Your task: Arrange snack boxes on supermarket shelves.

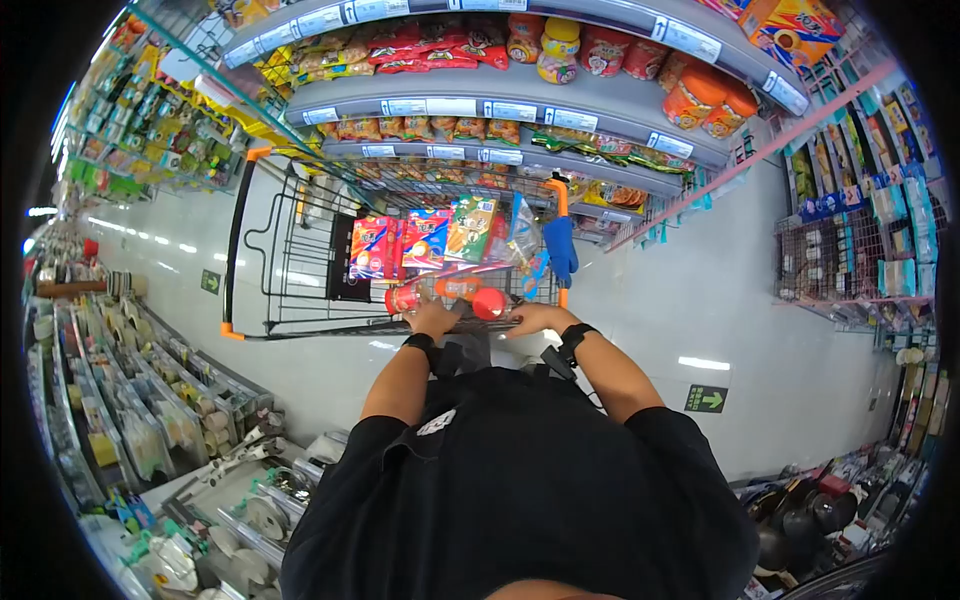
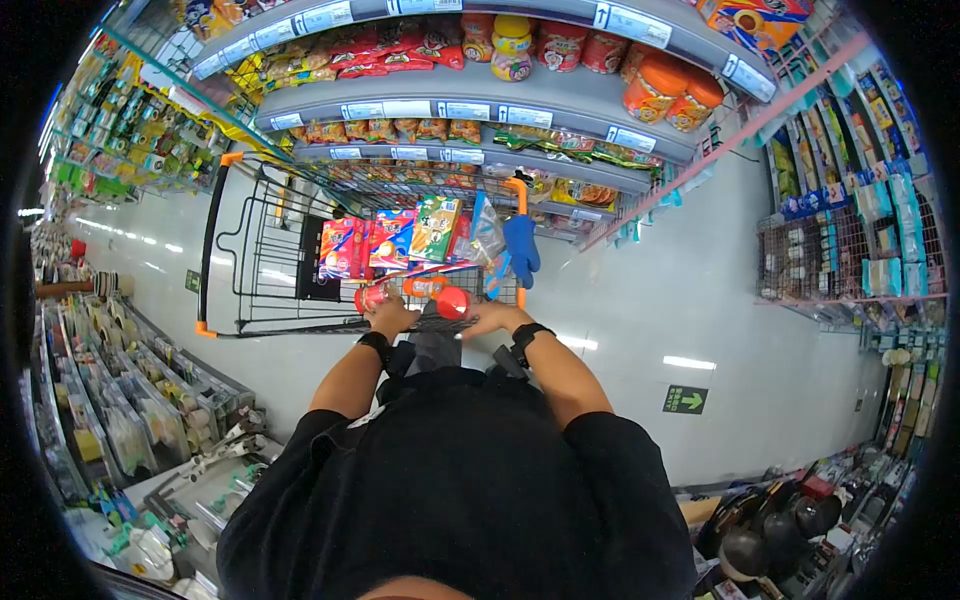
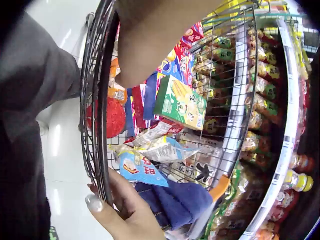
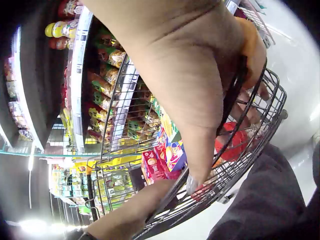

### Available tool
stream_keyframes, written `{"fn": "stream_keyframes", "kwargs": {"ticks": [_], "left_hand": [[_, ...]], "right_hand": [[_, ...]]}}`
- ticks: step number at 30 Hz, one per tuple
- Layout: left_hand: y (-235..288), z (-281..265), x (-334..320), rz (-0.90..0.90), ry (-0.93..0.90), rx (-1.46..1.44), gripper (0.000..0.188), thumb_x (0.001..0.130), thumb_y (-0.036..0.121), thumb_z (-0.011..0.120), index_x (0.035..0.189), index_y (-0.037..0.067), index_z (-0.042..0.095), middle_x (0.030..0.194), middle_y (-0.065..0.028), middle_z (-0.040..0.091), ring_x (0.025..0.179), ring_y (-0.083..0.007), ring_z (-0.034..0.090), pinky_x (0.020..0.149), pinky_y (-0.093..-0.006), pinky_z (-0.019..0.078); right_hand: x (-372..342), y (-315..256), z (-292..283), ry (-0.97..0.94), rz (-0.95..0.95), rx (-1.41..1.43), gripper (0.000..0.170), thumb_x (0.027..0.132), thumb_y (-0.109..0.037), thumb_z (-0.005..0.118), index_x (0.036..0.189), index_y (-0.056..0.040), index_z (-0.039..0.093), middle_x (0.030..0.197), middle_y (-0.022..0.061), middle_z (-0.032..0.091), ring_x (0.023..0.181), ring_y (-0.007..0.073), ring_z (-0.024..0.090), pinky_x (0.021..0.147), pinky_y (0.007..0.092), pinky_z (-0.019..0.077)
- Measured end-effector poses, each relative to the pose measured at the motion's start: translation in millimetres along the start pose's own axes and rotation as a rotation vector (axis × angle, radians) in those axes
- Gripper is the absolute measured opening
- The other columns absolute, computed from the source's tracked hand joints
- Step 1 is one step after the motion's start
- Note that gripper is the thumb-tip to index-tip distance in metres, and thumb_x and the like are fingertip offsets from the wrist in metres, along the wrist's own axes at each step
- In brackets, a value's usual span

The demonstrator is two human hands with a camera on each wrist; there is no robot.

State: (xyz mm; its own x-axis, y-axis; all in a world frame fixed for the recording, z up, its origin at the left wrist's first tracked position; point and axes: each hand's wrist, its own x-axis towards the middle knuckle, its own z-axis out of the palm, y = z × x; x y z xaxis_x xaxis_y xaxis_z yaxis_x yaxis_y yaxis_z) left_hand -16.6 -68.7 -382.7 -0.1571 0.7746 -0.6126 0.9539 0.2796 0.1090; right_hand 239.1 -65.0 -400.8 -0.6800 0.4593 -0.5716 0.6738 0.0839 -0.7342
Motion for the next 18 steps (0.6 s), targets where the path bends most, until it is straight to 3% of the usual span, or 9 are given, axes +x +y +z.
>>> {"fn": "stream_keyframes", "kwargs": {"ticks": [3,4,7,9,10,13,15,16,18], "left_hand": [[-12.7,14.5,44.8,0.013,-0.103,0.030,0.074,0.072,0.058,0.057,0.125,0.006,0.053,0.140,-0.0212,0.038,0.129,-0.0374,0.037,0.101,-0.0648,0.0166],[-9.1,5.2,48.0,0.042,-0.042,0.045,0.073,0.071,0.050,0.062,0.127,0.006,0.050,0.131,-0.0227,0.047,0.121,-0.0373,0.047,0.099,-0.0581,0.0300],[-38.4,25.6,133.9,0.450,-0.218,-0.179,0.074,0.069,0.044,0.067,0.127,0.002,0.048,0.120,-0.0225,0.056,0.109,-0.0371,0.056,0.091,-0.0463,0.0431],[-25.3,-23.0,132.2,0.274,-0.202,-0.222,0.074,0.068,0.041,0.070,0.123,-0.004,0.047,0.108,-0.0202,0.062,0.096,-0.0333,0.062,0.081,-0.0372,0.0492],[-17.5,-39.8,133.4,0.236,-0.248,-0.376,0.074,0.069,0.041,0.070,0.123,-0.005,0.047,0.108,-0.0200,0.062,0.097,-0.0317,0.062,0.082,-0.0370,0.0485],[0.6,-58.4,151.5,0.148,-0.364,-0.812,0.074,0.073,0.041,0.070,0.122,-0.008,0.044,0.108,-0.0193,0.060,0.099,-0.0269,0.060,0.084,-0.0359,0.0468],[9.9,-52.2,164.8,0.127,-0.433,-1.088,0.073,0.076,0.041,0.069,0.123,-0.008,0.043,0.109,-0.0188,0.059,0.100,-0.0238,0.058,0.085,-0.0343,0.0459],[6.5,-36.6,193.4,0.238,-0.645,-1.019,0.077,0.080,0.031,0.064,0.138,-0.005,0.029,0.127,-0.0156,0.050,0.116,-0.0239,0.049,0.099,-0.0333,0.0359],[2.4,1.0,207.0,0.313,-0.608,-1.036,0.074,0.080,0.027,0.064,0.137,-0.006,0.030,0.125,-0.0149,0.051,0.112,-0.0223,0.050,0.097,-0.0318,0.0377]], "right_hand": [[19.5,0.2,-17.8,-0.186,0.118,0.131,0.079,0.073,-0.066,0.060,0.124,-0.0072,0.055,0.130,0.0169,0.051,0.114,0.0304,0.053,0.093,0.0389,0.0425],[18.2,-21.3,-35.9,-0.170,0.203,0.235,0.080,0.073,-0.068,0.059,0.125,-0.0069,0.054,0.128,0.0171,0.052,0.114,0.0298,0.053,0.093,0.0390,0.0424],[70.2,2.0,-55.4,-0.021,0.271,0.091,0.074,0.078,-0.065,0.053,0.118,-0.0037,0.056,0.110,0.0193,0.063,0.103,0.0318,0.060,0.085,0.0415,0.0461],[107.5,20.0,-57.9,0.370,0.351,0.074,0.060,0.081,-0.058,0.053,0.112,-0.0072,0.060,0.098,0.0188,0.066,0.093,0.0287,0.064,0.078,0.0402,0.0486],[120.9,22.9,-59.8,0.543,0.421,0.131,0.060,0.081,-0.056,0.053,0.117,-0.0082,0.057,0.100,0.0187,0.066,0.094,0.0300,0.063,0.079,0.0409,0.0487],[146.9,17.7,-71.9,0.649,0.574,0.242,0.065,0.080,-0.054,0.056,0.125,-0.0072,0.051,0.107,0.0195,0.063,0.096,0.0318,0.063,0.079,0.0392,0.0498],[152.8,11.7,-75.8,0.578,0.615,0.434,0.072,0.079,-0.054,0.058,0.129,-0.0036,0.046,0.114,0.0215,0.060,0.100,0.0340,0.061,0.085,0.0375,0.0481],[161.3,12.2,-71.3,0.569,0.611,0.542,0.073,0.078,-0.054,0.058,0.130,-0.0028,0.045,0.114,0.0220,0.060,0.101,0.0344,0.060,0.086,0.0375,0.0473],[169.2,11.9,-61.7,0.570,0.628,0.621,0.075,0.078,-0.054,0.057,0.130,-0.0023,0.043,0.114,0.0228,0.060,0.103,0.0355,0.060,0.089,0.0381,0.0462]]}}
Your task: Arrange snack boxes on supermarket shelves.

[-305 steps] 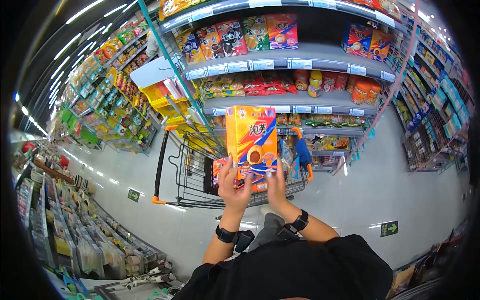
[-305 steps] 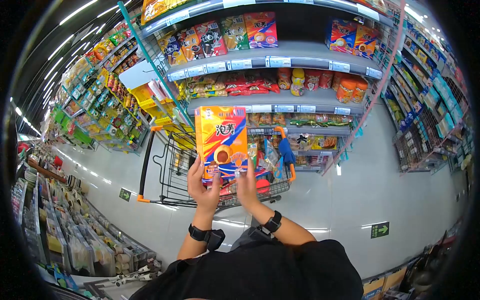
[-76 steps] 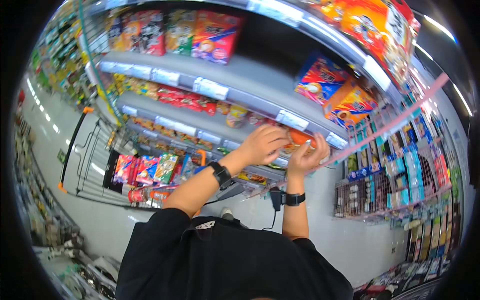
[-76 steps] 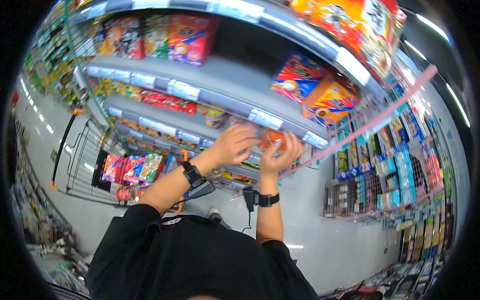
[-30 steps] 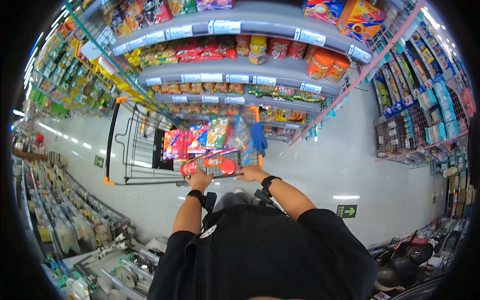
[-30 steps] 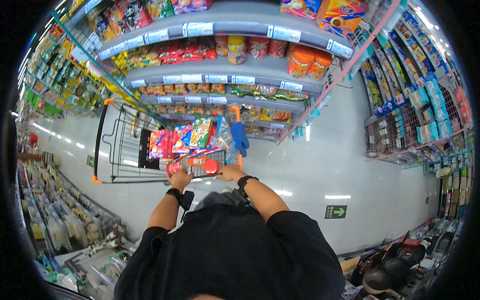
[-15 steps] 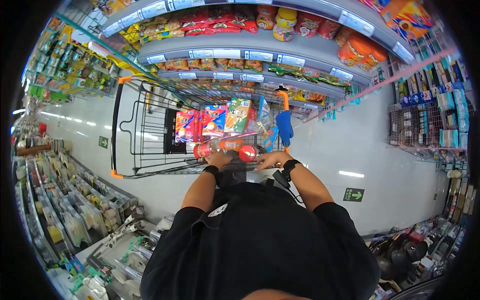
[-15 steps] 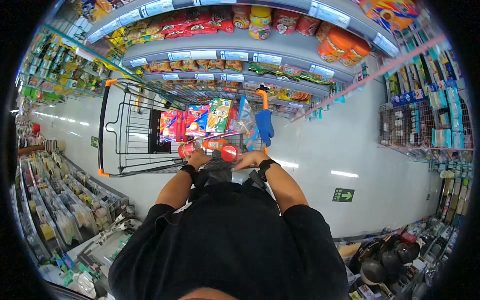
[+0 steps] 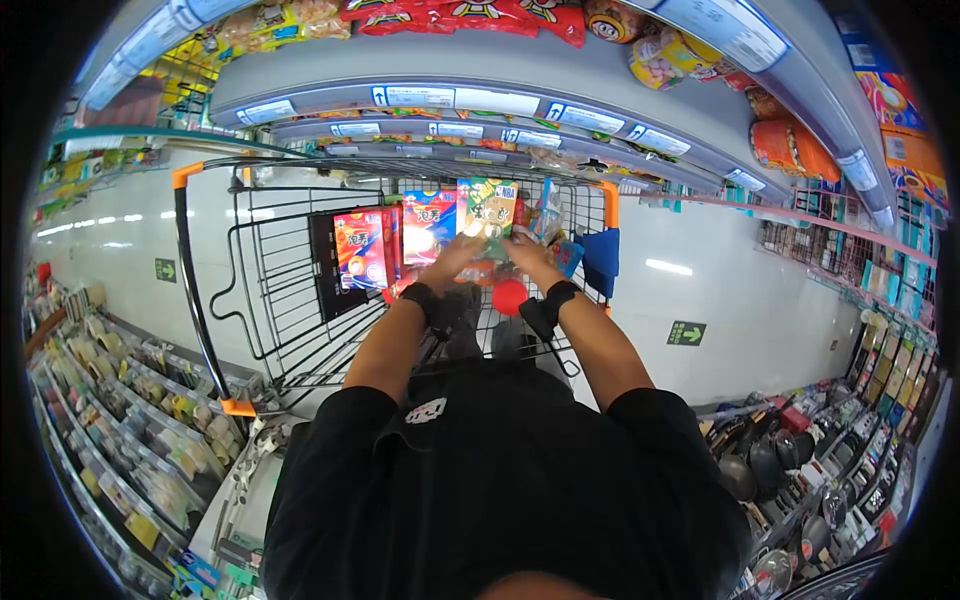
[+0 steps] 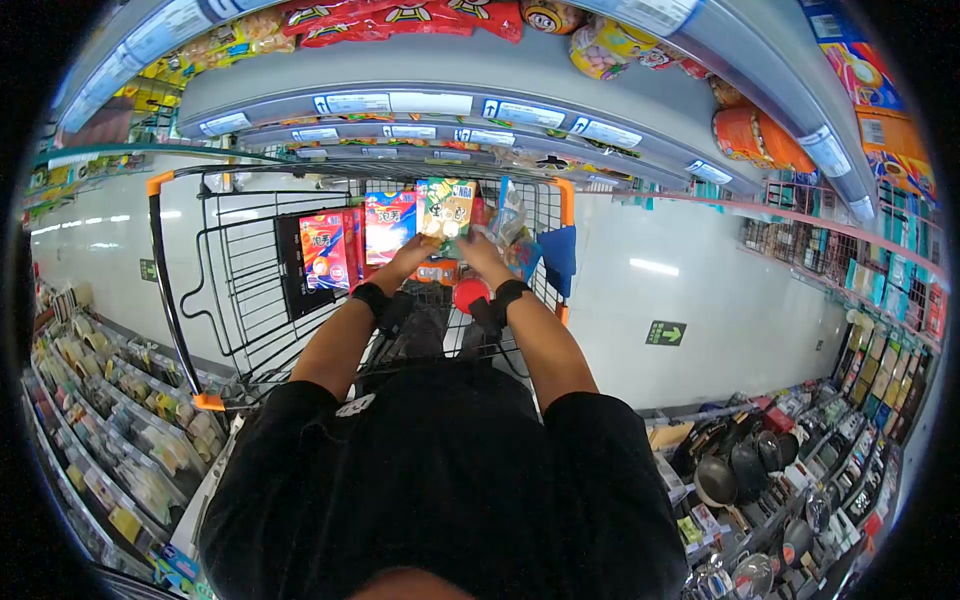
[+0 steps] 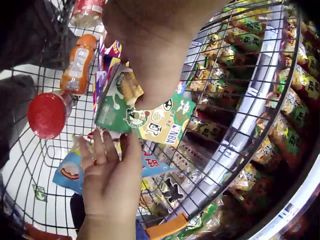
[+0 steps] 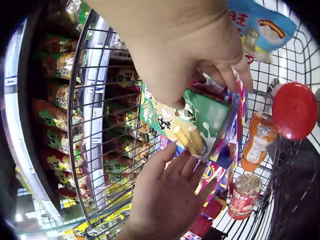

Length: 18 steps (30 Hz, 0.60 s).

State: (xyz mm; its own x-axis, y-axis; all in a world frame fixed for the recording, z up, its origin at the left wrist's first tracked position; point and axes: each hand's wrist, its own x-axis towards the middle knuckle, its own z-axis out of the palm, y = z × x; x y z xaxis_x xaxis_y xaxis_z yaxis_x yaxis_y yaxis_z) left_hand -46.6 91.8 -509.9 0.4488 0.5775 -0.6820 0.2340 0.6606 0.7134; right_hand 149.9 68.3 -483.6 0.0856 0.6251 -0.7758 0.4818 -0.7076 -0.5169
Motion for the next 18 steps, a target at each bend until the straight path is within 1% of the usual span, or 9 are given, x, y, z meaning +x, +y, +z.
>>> {"fn": "stream_keyframes", "kwargs": {"ticks": [1,2,5,7,11,13,15,17,18], "left_hand": [[-8.0,4.4,4.8,0.042,-0.001,0.005,0.073,0.080,0.025,0.064,0.136,-0.006,0.031,0.124,-0.0146,0.051,0.111,-0.0215,0.051,0.096,-0.0310,0.0387],[35.3,19.4,-26.7,0.006,0.053,-0.174,0.066,0.077,0.021,0.065,0.130,-0.006,0.037,0.118,-0.0127,0.054,0.106,-0.0197,0.052,0.090,-0.0292,0.0417],[-25.1,31.9,11.7,0.167,0.389,0.040,0.034,0.080,0.027,0.059,0.101,0.000,0.057,0.090,-0.0121,0.061,0.083,-0.0210,0.059,0.076,-0.0335,0.0470],[-11.0,25.9,7.0,0.131,0.172,0.031,0.029,0.075,0.027,0.060,0.089,0.002,0.061,0.086,-0.0136,0.064,0.082,-0.0236,0.063,0.073,-0.0358,0.0482],[-3.5,23.4,8.6,0.118,0.154,0.162,0.040,0.072,0.035,0.063,0.091,-0.001,0.061,0.088,-0.0176,0.065,0.084,-0.0300,0.064,0.071,-0.0400,0.0502],[-54.5,14.5,49.7,-0.121,0.382,0.044,0.057,0.072,0.044,0.064,0.097,-0.006,0.059,0.092,-0.0215,0.064,0.088,-0.0325,0.064,0.075,-0.0400,0.0506],[63.1,36.9,-37.8,-0.158,0.309,-0.165,0.074,0.070,0.053,0.063,0.105,-0.012,0.056,0.099,-0.0272,0.063,0.093,-0.0365,0.062,0.079,-0.0416,0.0493],[7.9,24.8,7.8,-0.049,0.326,-0.117,0.075,0.069,0.053,0.063,0.108,-0.011,0.057,0.103,-0.0281,0.062,0.092,-0.0346,0.063,0.077,-0.0417,0.0487],[27.0,29.9,-4.2,-0.053,0.368,-0.011,0.073,0.070,0.052,0.063,0.106,-0.011,0.058,0.102,-0.0271,0.062,0.092,-0.0335,0.062,0.077,-0.0413,0.0479]], "right_hand": [[-0.5,-1.4,4.3,0.025,0.001,-0.027,0.076,0.078,-0.055,0.056,0.131,-0.0026,0.043,0.114,0.0229,0.060,0.103,0.0363,0.059,0.089,0.0387,0.0459],[-0.8,-2.9,9.3,0.048,-0.001,-0.054,0.076,0.077,-0.055,0.056,0.131,-0.0029,0.042,0.113,0.0231,0.060,0.102,0.0371,0.059,0.089,0.0393,0.0456],[-11.3,-21.4,14.9,0.141,0.040,-0.120,0.073,0.076,-0.054,0.056,0.127,-0.0022,0.045,0.112,0.0248,0.060,0.103,0.0388,0.058,0.089,0.0402,0.0455],[-16.9,-25.5,17.5,0.200,0.041,-0.137,0.072,0.076,-0.054,0.057,0.124,-0.0008,0.046,0.111,0.0257,0.059,0.103,0.0395,0.058,0.090,0.0410,0.0449],[-20.9,-37.2,11.9,0.237,0.007,-0.165,0.070,0.073,-0.052,0.060,0.117,0.0020,0.050,0.108,0.0271,0.060,0.102,0.0402,0.058,0.089,0.0438,0.0448],[-25.3,-39.9,8.5,0.246,-0.087,-0.182,0.065,0.074,-0.049,0.061,0.113,0.0024,0.052,0.104,0.0264,0.061,0.098,0.0399,0.060,0.086,0.0439,0.0462],[-41.8,-52.7,0.3,0.301,-0.035,-0.213,0.059,0.077,-0.044,0.060,0.113,0.0017,0.053,0.099,0.0259,0.063,0.094,0.0401,0.061,0.083,0.0442,0.0471],[-35.4,-34.9,2.0,0.430,-0.266,-0.070,0.051,0.079,-0.039,0.059,0.112,-0.0004,0.051,0.095,0.0258,0.063,0.092,0.0406,0.061,0.081,0.0449,0.0473],[-38.6,-35.4,-1.0,0.447,-0.222,-0.035,0.048,0.080,-0.036,0.060,0.111,-0.0013,0.051,0.095,0.0258,0.063,0.092,0.0406,0.061,0.080,0.0451,0.0472]]}}
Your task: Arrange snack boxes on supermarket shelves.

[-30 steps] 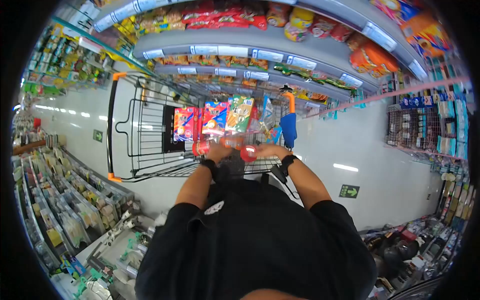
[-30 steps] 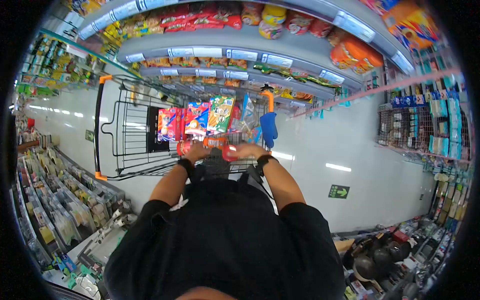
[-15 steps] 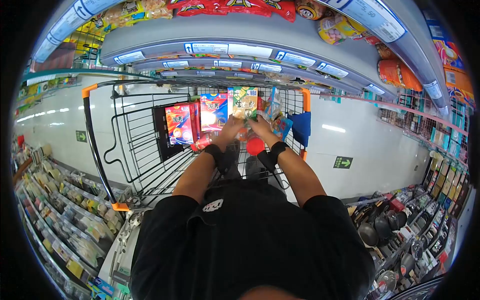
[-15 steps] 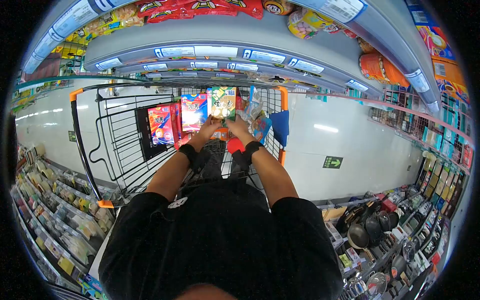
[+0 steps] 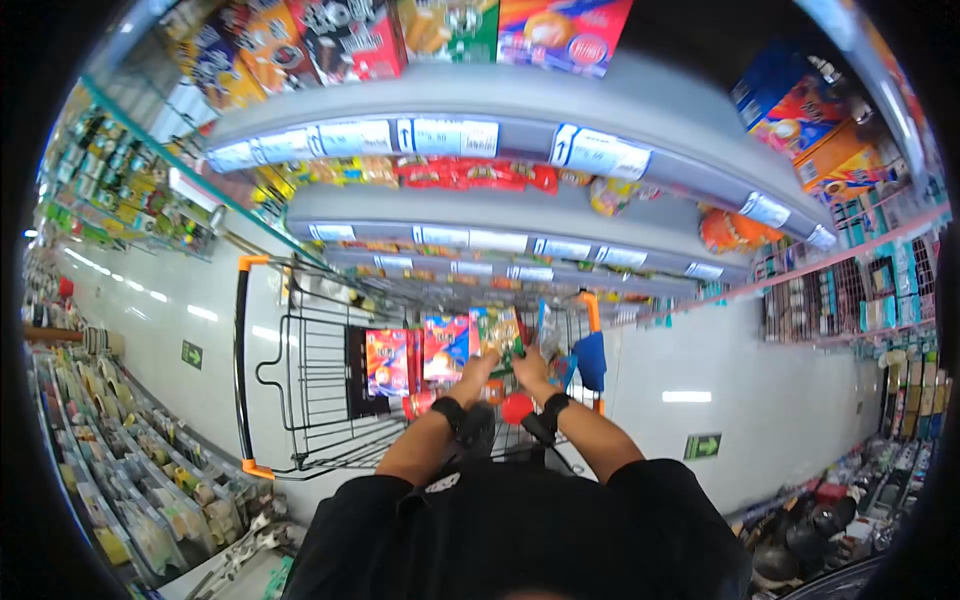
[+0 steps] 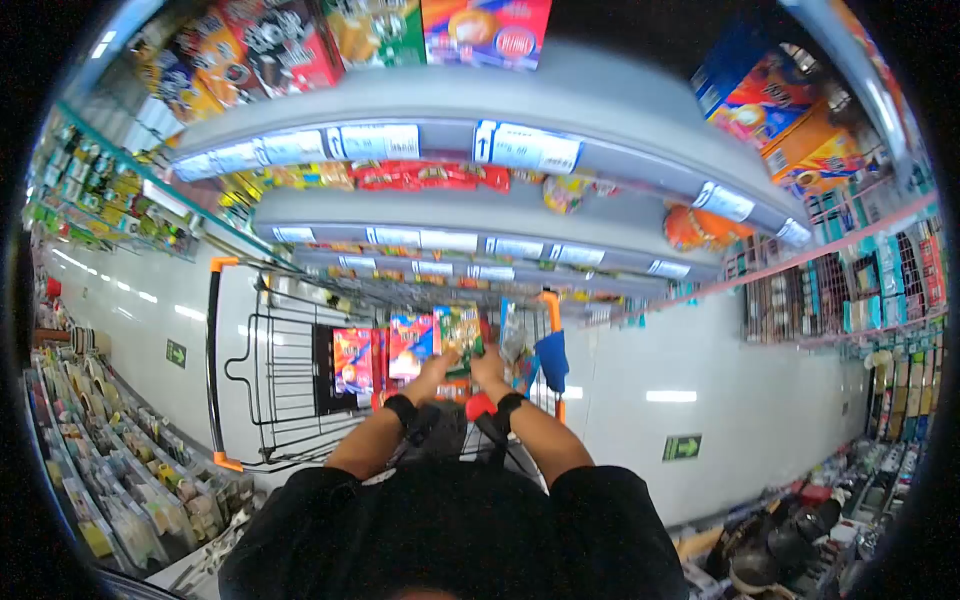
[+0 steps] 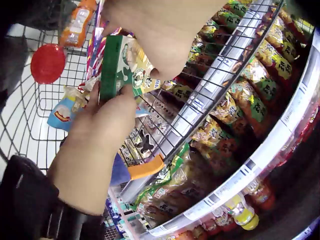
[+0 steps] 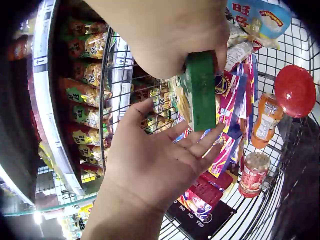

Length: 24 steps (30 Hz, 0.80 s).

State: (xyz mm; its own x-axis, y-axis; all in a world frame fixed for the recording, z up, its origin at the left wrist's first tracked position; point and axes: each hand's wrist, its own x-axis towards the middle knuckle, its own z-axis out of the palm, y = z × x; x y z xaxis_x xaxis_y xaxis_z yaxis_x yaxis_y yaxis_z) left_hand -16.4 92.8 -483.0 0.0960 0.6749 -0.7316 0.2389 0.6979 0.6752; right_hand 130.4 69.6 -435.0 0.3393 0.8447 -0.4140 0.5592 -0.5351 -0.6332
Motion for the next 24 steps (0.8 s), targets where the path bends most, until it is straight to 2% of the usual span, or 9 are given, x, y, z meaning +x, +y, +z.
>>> {"fn": "stream_keyframes", "kwargs": {"ticks": [4,9,11,13,14,16,18,22,24], "left_hand": [[0.0,15.7,-29.0,0.129,0.061,-0.092,0.049,0.083,0.041,0.060,0.106,-0.001,0.061,0.087,-0.0068,0.062,0.077,-0.0177,0.057,0.069,-0.0308,0.0464],[15.7,23.9,-111.5,0.155,0.019,-0.426,0.035,0.088,0.034,0.051,0.113,0.011,0.055,0.092,-0.0047,0.054,0.071,-0.0171,0.052,0.064,-0.0286,0.0464],[37.7,38.0,-144.2,0.193,0.154,-0.690,0.039,0.085,0.036,0.058,0.108,0.004,0.059,0.073,-0.0008,0.053,0.053,-0.0122,0.045,0.047,-0.0320,0.0411],[64.9,32.3,-181.2,0.231,0.027,-0.788,0.038,0.087,0.036,0.055,0.108,0.005,0.059,0.084,-0.0029,0.061,0.064,-0.0145,0.055,0.054,-0.0309,0.0459],[74.4,31.6,-187.3,0.411,-0.132,-0.882,0.036,0.090,0.032,0.052,0.114,0.005,0.057,0.102,-0.0055,0.063,0.086,-0.0160,0.061,0.068,-0.0296,0.0499],[109.8,28.8,-251.2,0.708,-0.303,-0.751,0.049,0.088,0.030,0.053,0.132,0.009,0.043,0.124,-0.0072,0.054,0.112,-0.0211,0.054,0.092,-0.0361,0.0452],[139.6,40.3,-318.2,0.735,-0.312,-0.765,0.058,0.088,0.026,0.048,0.142,0.012,0.031,0.137,-0.0105,0.043,0.122,-0.0231,0.047,0.100,-0.0381,0.0393],[169.4,63.2,-393.5,0.878,-0.514,-0.676,0.055,0.092,0.032,0.036,0.144,0.017,0.026,0.138,-0.0075,0.041,0.121,-0.0221,0.047,0.093,-0.0368,0.0458],[174.2,74.8,-410.4,0.884,-0.553,-0.621,0.053,0.094,0.043,0.033,0.141,0.017,0.032,0.123,-0.0039,0.051,0.102,-0.0152,0.055,0.078,-0.0280,0.0491]], "right_hand": [[-15.5,-0.6,-16.4,0.050,0.107,0.036,0.039,0.080,-0.028,0.061,0.106,-0.0017,0.051,0.097,0.0242,0.063,0.094,0.0420,0.060,0.081,0.0463,0.0464],[-59.6,-12.4,-65.2,0.056,-0.165,0.193,0.042,0.080,-0.024,0.061,0.115,-0.0023,0.051,0.100,0.0214,0.063,0.093,0.0379,0.061,0.084,0.0451,0.0459],[-53.0,1.0,-70.6,0.020,-0.290,0.362,0.050,0.080,-0.024,0.062,0.123,-0.0030,0.049,0.109,0.0190,0.061,0.102,0.0329,0.059,0.086,0.0385,0.0457],[-92.1,-31.6,-118.5,-0.138,-0.205,0.754,0.057,0.077,-0.018,0.067,0.128,-0.0041,0.047,0.107,0.0137,0.062,0.100,0.0221,0.060,0.080,0.0330,0.0493],[-97.7,-39.7,-137.7,-0.244,-0.150,0.757,0.060,0.078,-0.012,0.065,0.133,-0.0079,0.042,0.108,0.0124,0.059,0.095,0.0202,0.061,0.070,0.0318,0.0531],[-158.0,-75.4,-202.4,-0.469,-0.280,1.004,0.067,0.084,-0.006,0.057,0.142,-0.0188,0.028,0.117,0.0119,0.053,0.087,0.0224,0.063,0.063,0.0343,0.0563],[-209.0,-92.5,-254.9,-0.680,-0.354,1.043,0.059,0.088,-0.008,0.052,0.141,-0.0200,0.030,0.115,0.0119,0.054,0.084,0.0224,0.064,0.065,0.0335,0.0561],[-255.3,-92.0,-316.8,-0.797,-0.528,1.100,0.043,0.093,-0.021,0.046,0.135,-0.0140,0.036,0.100,0.0099,0.060,0.078,0.0206,0.063,0.063,0.0354,0.0541],[-268.3,-81.0,-343.5,-0.840,-0.579,1.161,0.038,0.094,-0.026,0.044,0.130,-0.0110,0.040,0.092,0.0087,0.061,0.075,0.0194,0.062,0.061,0.0348,0.0535]]}}
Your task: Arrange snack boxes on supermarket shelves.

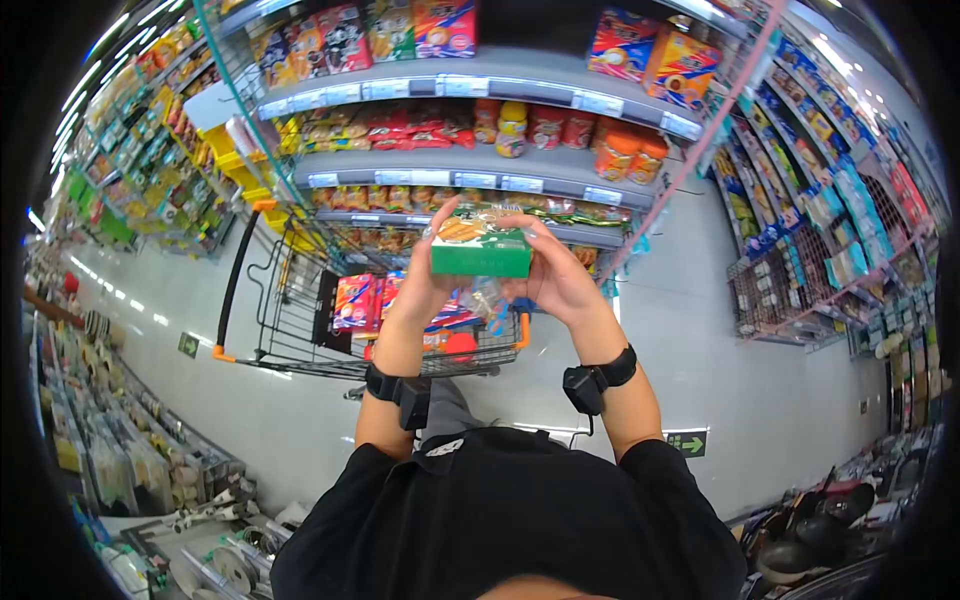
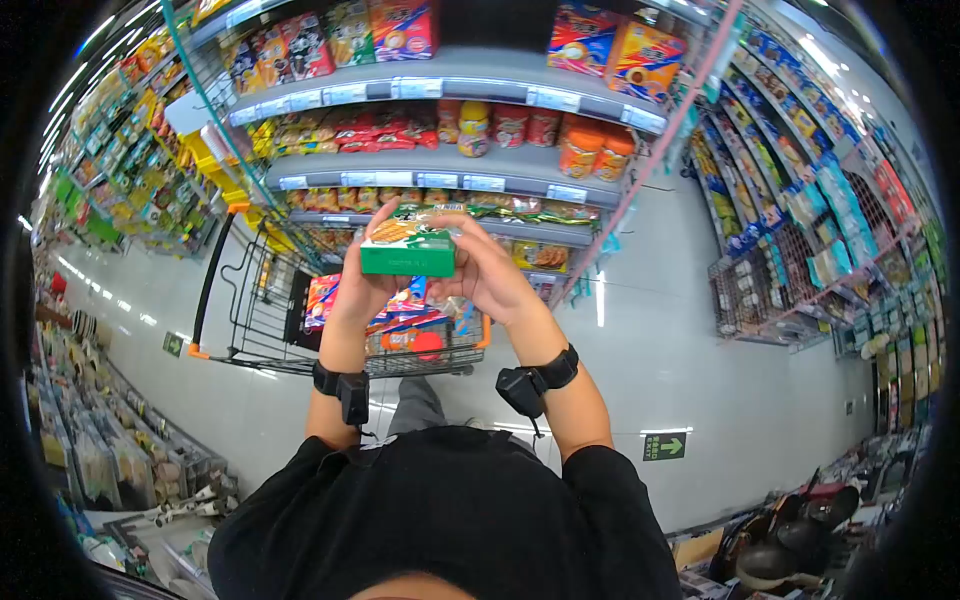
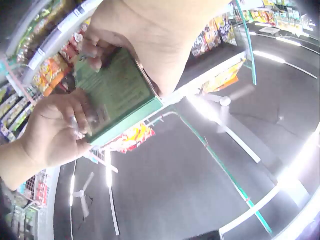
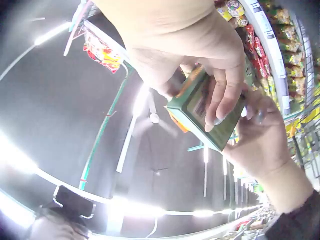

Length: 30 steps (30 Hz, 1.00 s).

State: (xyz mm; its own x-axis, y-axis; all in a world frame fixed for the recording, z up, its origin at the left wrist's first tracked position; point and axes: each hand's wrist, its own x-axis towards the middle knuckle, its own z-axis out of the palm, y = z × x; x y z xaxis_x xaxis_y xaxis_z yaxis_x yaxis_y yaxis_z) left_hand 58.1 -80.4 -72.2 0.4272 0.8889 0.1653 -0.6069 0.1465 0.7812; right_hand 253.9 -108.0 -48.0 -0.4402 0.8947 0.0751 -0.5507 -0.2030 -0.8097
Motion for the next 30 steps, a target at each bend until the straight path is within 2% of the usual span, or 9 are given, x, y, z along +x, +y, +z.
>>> {"fn": "stream_keyframes", "kwargs": {"ticks": [2,4,7,17,21,25,26,29,30], "left_hand": [[-6.0,12.4,-3.0,0.000,-0.047,0.013,0.052,0.095,0.048,0.032,0.136,0.017,0.037,0.112,-0.0023,0.056,0.088,-0.0112,0.057,0.068,-0.0234,0.0474],[-6.8,29.5,-9.4,0.005,-0.050,0.047,0.052,0.095,0.051,0.031,0.132,0.016,0.041,0.105,-0.0013,0.058,0.078,-0.0086,0.056,0.062,-0.0210,0.0448],[0.3,49.2,-18.3,0.006,0.012,0.141,0.049,0.095,0.051,0.031,0.127,0.015,0.044,0.102,-0.0019,0.059,0.073,-0.0080,0.055,0.060,-0.0213,0.0436],[13.8,52.7,-34.8,0.060,0.002,0.241,0.045,0.098,0.046,0.028,0.123,0.013,0.045,0.100,-0.0024,0.059,0.074,-0.0080,0.054,0.056,-0.0218,0.0433],[22.0,46.8,-41.6,0.085,0.058,0.269,0.045,0.098,0.045,0.028,0.123,0.012,0.045,0.102,-0.0029,0.059,0.078,-0.0086,0.057,0.058,-0.0225,0.0463],[25.3,36.2,-43.8,0.146,0.080,0.282,0.043,0.097,0.044,0.031,0.122,0.013,0.045,0.108,-0.0046,0.058,0.092,-0.0103,0.058,0.072,-0.0227,0.0482],[28.2,37.1,-44.0,0.158,0.087,0.286,0.041,0.097,0.042,0.032,0.123,0.013,0.045,0.113,-0.0062,0.056,0.102,-0.0126,0.057,0.081,-0.0242,0.0472],[35.5,30.2,-40.6,0.121,0.129,0.279,0.041,0.096,0.040,0.033,0.124,0.012,0.044,0.117,-0.0075,0.055,0.107,-0.0141,0.055,0.086,-0.0277,0.0465],[38.0,27.0,-39.0,0.121,0.112,0.256,0.042,0.095,0.034,0.033,0.129,0.010,0.041,0.124,-0.0096,0.050,0.114,-0.0159,0.051,0.092,-0.0287,0.0434]], "right_hand": [[-22.7,-16.0,9.1,0.013,-0.030,0.022,0.035,0.096,-0.030,0.041,0.122,-0.0079,0.044,0.083,0.0068,0.061,0.068,0.0180,0.061,0.056,0.0334,0.0519],[-38.7,-23.6,10.3,-0.027,-0.045,0.036,0.032,0.097,-0.029,0.039,0.122,-0.0090,0.045,0.086,0.0085,0.062,0.069,0.0190,0.062,0.059,0.0332,0.0532],[-52.8,-26.7,18.5,-0.016,-0.057,0.059,0.030,0.097,-0.028,0.038,0.120,-0.0099,0.046,0.087,0.0089,0.062,0.068,0.0190,0.062,0.059,0.0330,0.0530],[-53.7,-21.8,34.4,0.053,-0.022,0.164,0.028,0.096,-0.031,0.041,0.114,-0.0116,0.048,0.087,0.0079,0.063,0.065,0.0165,0.059,0.057,0.0309,0.0496],[-42.9,-16.5,42.7,0.002,-0.026,0.139,0.028,0.096,-0.031,0.041,0.113,-0.0105,0.049,0.085,0.0078,0.062,0.064,0.0170,0.059,0.054,0.0305,0.0493],[-29.7,-10.6,43.5,-0.049,-0.043,0.095,0.028,0.096,-0.030,0.041,0.113,-0.0093,0.049,0.083,0.0083,0.062,0.063,0.0177,0.059,0.051,0.0302,0.0493],[-26.3,-9.9,45.0,-0.051,-0.046,0.085,0.028,0.096,-0.029,0.041,0.113,-0.0090,0.049,0.082,0.0084,0.061,0.062,0.0178,0.059,0.050,0.0302,0.0495],[-13.8,-8.1,54.0,0.014,-0.054,0.034,0.026,0.095,-0.026,0.040,0.114,-0.0090,0.048,0.083,0.0088,0.061,0.063,0.0173,0.060,0.051,0.0310,0.0501],[-8.2,-5.9,52.5,-0.008,-0.052,0.011,0.035,0.093,-0.025,0.040,0.123,-0.0094,0.045,0.095,0.0082,0.061,0.066,0.0159,0.060,0.050,0.0290,0.0496]]}}
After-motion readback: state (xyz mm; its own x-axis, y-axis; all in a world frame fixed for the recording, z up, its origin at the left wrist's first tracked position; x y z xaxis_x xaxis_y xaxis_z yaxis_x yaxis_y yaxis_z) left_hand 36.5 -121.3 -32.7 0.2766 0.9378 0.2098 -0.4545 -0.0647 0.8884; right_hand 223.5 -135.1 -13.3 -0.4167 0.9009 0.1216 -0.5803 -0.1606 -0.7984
